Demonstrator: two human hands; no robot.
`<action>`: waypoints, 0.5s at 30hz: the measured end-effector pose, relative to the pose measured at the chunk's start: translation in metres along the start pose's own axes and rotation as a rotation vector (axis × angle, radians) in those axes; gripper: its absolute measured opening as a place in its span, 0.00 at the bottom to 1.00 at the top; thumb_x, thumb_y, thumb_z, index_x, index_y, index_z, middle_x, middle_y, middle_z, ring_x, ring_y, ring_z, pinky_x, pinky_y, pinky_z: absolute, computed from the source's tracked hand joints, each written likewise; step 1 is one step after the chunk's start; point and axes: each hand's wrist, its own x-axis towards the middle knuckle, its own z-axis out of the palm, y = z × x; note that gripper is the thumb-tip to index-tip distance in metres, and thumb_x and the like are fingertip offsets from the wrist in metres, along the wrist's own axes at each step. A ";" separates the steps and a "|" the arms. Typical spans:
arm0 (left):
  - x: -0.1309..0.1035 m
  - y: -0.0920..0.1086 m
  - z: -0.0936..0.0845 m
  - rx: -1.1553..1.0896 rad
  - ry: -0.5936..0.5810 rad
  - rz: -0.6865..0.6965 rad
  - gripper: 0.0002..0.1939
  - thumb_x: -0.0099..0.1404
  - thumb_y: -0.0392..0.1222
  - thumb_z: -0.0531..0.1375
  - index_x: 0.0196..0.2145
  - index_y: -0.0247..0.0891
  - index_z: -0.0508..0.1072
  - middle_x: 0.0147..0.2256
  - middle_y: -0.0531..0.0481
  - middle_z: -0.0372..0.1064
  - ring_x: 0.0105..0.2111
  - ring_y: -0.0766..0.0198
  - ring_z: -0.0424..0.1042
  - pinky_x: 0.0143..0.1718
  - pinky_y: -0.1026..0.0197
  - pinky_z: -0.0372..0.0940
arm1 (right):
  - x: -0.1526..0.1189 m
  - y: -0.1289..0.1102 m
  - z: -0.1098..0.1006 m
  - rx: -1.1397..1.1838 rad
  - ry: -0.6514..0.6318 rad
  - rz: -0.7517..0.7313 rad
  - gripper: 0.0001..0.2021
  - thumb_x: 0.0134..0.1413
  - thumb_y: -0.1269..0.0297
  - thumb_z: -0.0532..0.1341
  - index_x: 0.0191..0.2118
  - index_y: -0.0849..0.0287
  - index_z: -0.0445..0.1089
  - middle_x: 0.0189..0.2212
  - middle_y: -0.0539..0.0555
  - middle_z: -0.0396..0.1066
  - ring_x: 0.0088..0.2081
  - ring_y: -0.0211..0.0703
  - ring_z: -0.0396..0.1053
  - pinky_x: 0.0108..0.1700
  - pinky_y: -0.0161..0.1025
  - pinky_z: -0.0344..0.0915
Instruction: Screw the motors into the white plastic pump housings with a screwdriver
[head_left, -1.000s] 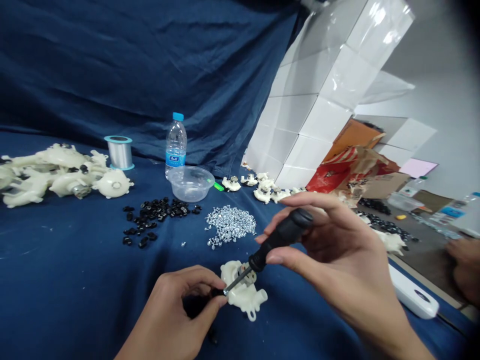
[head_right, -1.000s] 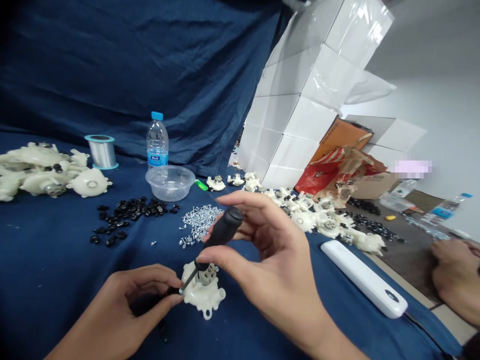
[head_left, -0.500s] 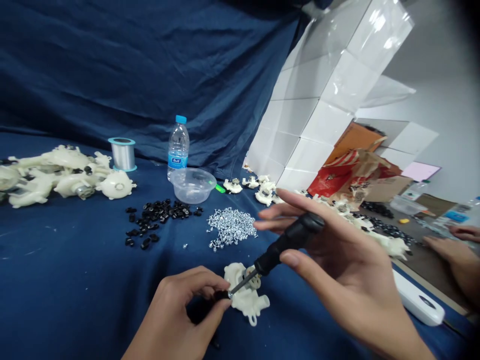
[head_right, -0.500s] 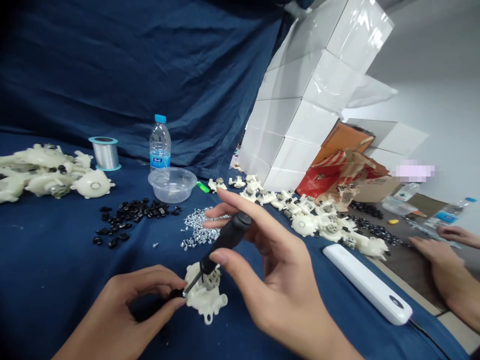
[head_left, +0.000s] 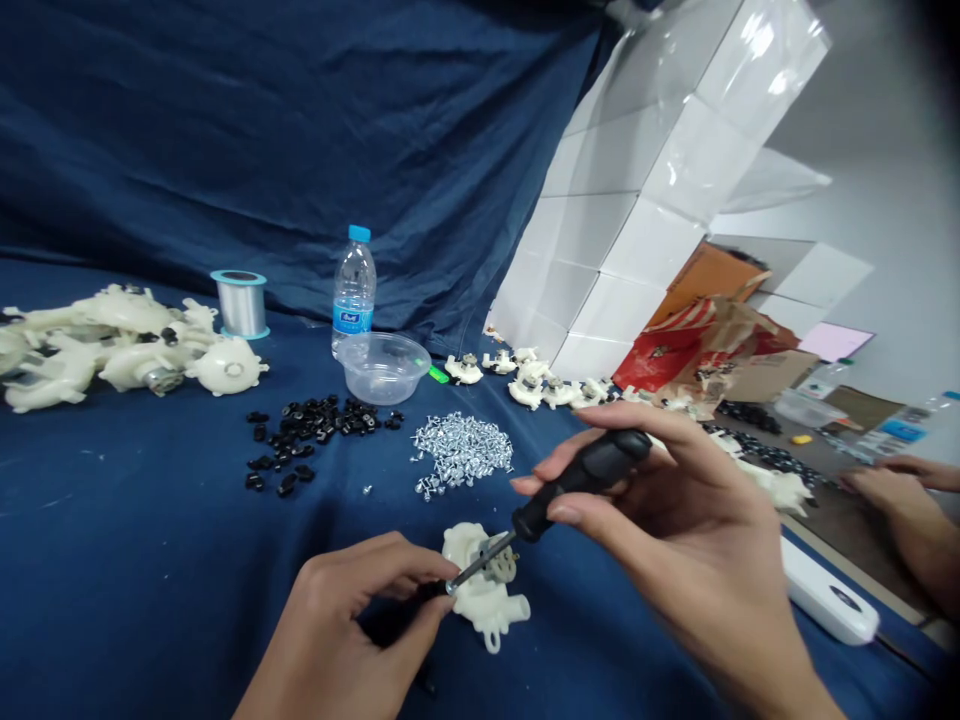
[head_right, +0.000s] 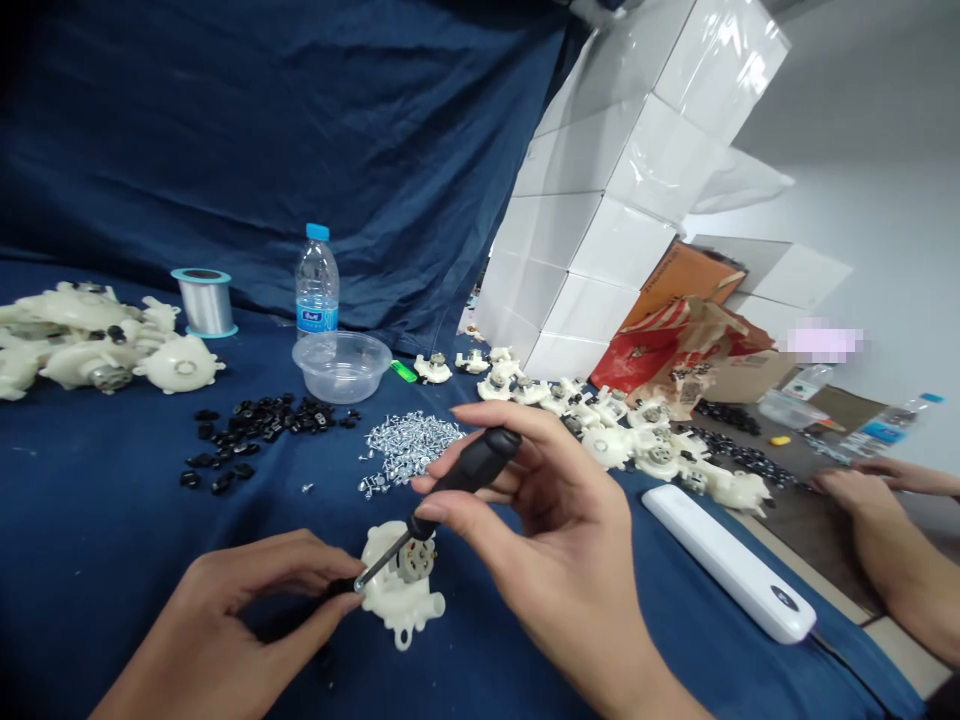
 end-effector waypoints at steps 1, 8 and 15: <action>0.000 0.000 0.000 -0.001 -0.004 -0.004 0.10 0.62 0.36 0.64 0.37 0.53 0.81 0.31 0.61 0.79 0.31 0.67 0.79 0.34 0.69 0.73 | -0.001 0.001 0.000 0.000 -0.001 0.004 0.22 0.55 0.74 0.71 0.52 0.46 0.72 0.36 0.50 0.78 0.36 0.46 0.82 0.41 0.35 0.81; -0.002 0.001 -0.001 0.040 -0.009 0.047 0.10 0.63 0.35 0.63 0.35 0.52 0.80 0.30 0.61 0.78 0.30 0.67 0.78 0.32 0.70 0.71 | -0.003 0.002 -0.001 0.016 -0.024 0.018 0.20 0.59 0.74 0.68 0.54 0.49 0.70 0.38 0.52 0.79 0.38 0.46 0.82 0.43 0.36 0.81; -0.001 0.003 -0.003 0.061 -0.010 0.107 0.09 0.64 0.36 0.62 0.35 0.52 0.79 0.31 0.60 0.78 0.31 0.67 0.79 0.33 0.70 0.72 | -0.002 -0.001 -0.005 0.008 -0.063 -0.004 0.24 0.63 0.72 0.65 0.60 0.42 0.67 0.42 0.52 0.77 0.40 0.47 0.82 0.43 0.39 0.82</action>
